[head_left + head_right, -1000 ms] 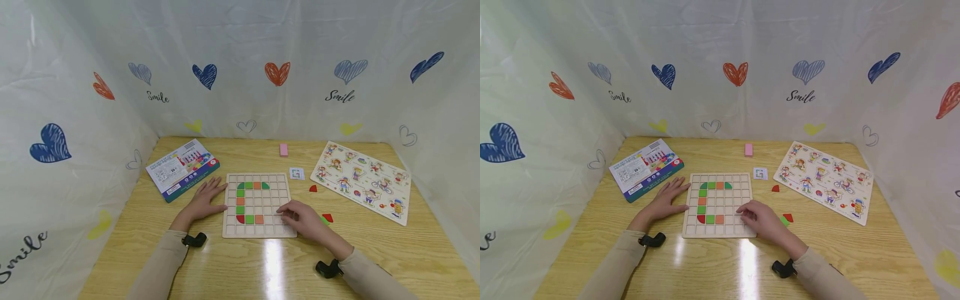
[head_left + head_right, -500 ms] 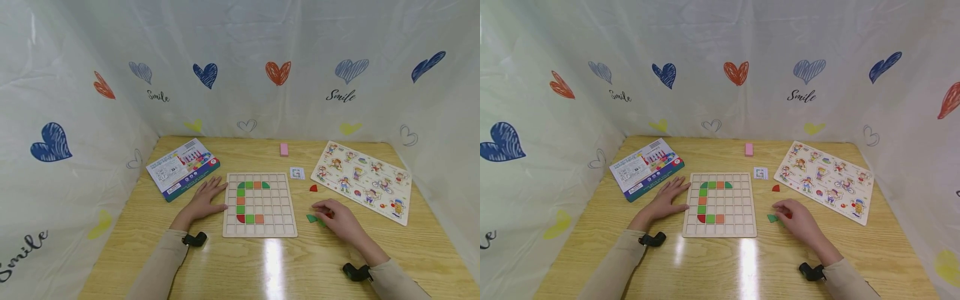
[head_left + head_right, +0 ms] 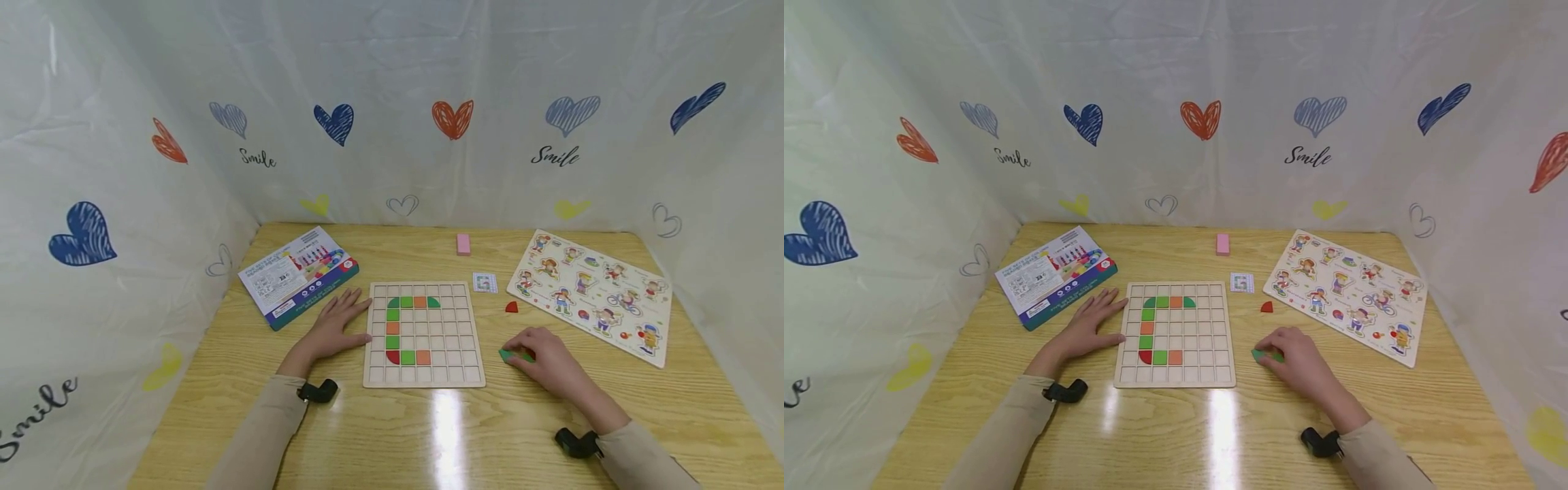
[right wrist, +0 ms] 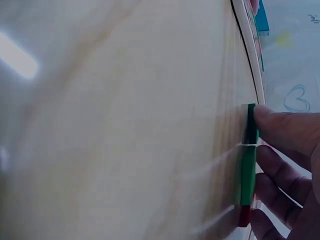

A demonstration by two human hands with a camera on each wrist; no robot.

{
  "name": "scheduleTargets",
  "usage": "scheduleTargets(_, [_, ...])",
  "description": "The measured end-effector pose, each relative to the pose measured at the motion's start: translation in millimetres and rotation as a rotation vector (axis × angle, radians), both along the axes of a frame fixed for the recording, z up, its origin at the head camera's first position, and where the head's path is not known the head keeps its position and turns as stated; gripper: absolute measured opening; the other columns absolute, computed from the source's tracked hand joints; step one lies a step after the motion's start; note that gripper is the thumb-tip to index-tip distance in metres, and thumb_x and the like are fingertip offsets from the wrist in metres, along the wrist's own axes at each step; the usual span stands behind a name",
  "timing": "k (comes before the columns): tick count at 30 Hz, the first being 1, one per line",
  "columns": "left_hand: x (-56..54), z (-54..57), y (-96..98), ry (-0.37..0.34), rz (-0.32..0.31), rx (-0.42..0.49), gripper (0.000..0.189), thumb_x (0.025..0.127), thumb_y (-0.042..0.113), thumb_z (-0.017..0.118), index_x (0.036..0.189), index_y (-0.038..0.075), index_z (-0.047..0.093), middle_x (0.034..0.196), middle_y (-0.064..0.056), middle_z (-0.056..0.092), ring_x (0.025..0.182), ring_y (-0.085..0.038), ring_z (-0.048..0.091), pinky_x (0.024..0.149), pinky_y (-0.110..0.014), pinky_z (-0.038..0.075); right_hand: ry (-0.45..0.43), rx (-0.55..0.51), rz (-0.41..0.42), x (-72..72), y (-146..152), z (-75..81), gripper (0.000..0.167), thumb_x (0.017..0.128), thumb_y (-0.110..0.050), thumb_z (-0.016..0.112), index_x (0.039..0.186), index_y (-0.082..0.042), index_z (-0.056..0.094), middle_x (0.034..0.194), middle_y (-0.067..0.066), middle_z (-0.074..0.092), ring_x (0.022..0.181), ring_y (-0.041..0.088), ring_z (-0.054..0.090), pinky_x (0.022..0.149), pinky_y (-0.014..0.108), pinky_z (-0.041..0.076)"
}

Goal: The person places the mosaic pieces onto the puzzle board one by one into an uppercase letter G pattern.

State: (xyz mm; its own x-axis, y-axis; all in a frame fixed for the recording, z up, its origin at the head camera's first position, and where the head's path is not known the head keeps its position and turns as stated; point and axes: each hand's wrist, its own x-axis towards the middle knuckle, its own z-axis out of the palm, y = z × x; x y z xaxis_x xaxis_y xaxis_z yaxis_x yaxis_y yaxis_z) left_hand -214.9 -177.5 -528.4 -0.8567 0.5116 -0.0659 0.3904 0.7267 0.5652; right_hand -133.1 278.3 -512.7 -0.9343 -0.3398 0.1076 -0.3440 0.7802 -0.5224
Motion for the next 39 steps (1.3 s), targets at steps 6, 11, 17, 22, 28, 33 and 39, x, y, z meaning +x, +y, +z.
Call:
scheduleTargets(6, [0.9, -0.3, -0.1, 0.001, 0.003, 0.004, 0.083, 0.092, 0.051, 0.070, 0.161, 0.020, 0.033, 0.170, -0.009, 0.012, 0.157, -0.029, 0.001, 0.125, -0.050, -0.002, -0.039, -0.019, 0.023, -3.6, -5.0, 4.1, 0.012, 0.090, -0.020, 0.079, 0.099, -0.022, 0.071, 0.089, -0.014, 0.064, 0.083, 0.007, 0.057, 0.071, 0.031, 0.050])
scheduleTargets(11, [0.7, -2.0, -0.4, -0.010, 0.002, -0.003, 0.084, 0.093, 0.053, 0.068, 0.161, 0.021, 0.032, 0.171, -0.008, 0.011, 0.157, -0.027, -0.001, 0.125, -0.049, -0.002, -0.028, -0.041, 0.059, -6.6, -10.8, 1.6, 0.015, 0.093, -0.013, 0.075, 0.108, -0.017, 0.073, 0.084, -0.018, 0.062, 0.078, 0.000, 0.058, 0.071, 0.029, 0.052])
scheduleTargets(17, [0.7, 0.1, -1.1, 0.004, -0.003, 0.005, 0.084, 0.093, 0.051, 0.070, 0.161, 0.020, 0.032, 0.171, -0.009, 0.011, 0.157, -0.029, 0.000, 0.125, -0.050, -0.002, -0.100, -0.143, 0.044, -9.3, -32.6, 1.4, 0.013, 0.098, -0.019, 0.070, 0.111, -0.018, 0.071, 0.089, -0.015, 0.064, 0.083, 0.003, 0.060, 0.075, 0.029, 0.054])
scheduleTargets(22, [0.7, -0.6, -1.6, 0.008, -0.003, 0.007, 0.084, 0.093, 0.051, 0.070, 0.161, 0.020, 0.032, 0.171, -0.009, 0.012, 0.157, -0.028, 0.000, 0.125, -0.049, -0.002, -0.189, -0.192, 0.071, -14.1, -59.7, 2.8, 0.013, 0.098, -0.017, 0.070, 0.111, -0.018, 0.069, 0.086, -0.013, 0.062, 0.079, 0.005, 0.058, 0.072, 0.025, 0.051])
scheduleTargets(28, [0.9, -1.7, -1.1, 0.008, -0.002, 0.007, 0.084, 0.093, 0.052, 0.069, 0.161, 0.021, 0.032, 0.171, -0.008, 0.012, 0.157, -0.028, 0.000, 0.125, -0.049, -0.002, -0.223, -0.208, 0.122, -15.8, -92.5, 3.5, 0.010, 0.098, -0.018, 0.069, 0.108, -0.018, 0.068, 0.084, -0.013, 0.062, 0.076, 0.005, 0.057, 0.069, 0.024, 0.051])
scheduleTargets(33, [1.1, -1.7, -1.0, 0.012, -0.003, 0.008, 0.084, 0.093, 0.051, 0.069, 0.161, 0.020, 0.032, 0.171, -0.008, 0.012, 0.157, -0.028, 0.000, 0.125, -0.049, -0.002, -0.200, -0.199, 0.135, -17.0, -111.1, 1.0, 0.007, 0.098, -0.018, 0.071, 0.104, -0.017, 0.068, 0.079, -0.013, 0.059, 0.069, 0.003, 0.054, 0.064, 0.023, 0.049])
scheduleTargets(39, [0.9, -1.4, -1.2, 0.012, -0.009, 0.007, 0.084, 0.093, 0.051, 0.069, 0.162, 0.021, 0.031, 0.171, -0.008, 0.012, 0.157, -0.027, 0.000, 0.126, -0.049, -0.002, -0.175, -0.168, 0.112, -17.5, -118.2, -0.5, 0.005, 0.093, -0.016, 0.076, 0.095, -0.016, 0.071, 0.074, -0.012, 0.055, 0.068, 0.004, 0.049, 0.063, 0.023, 0.045])
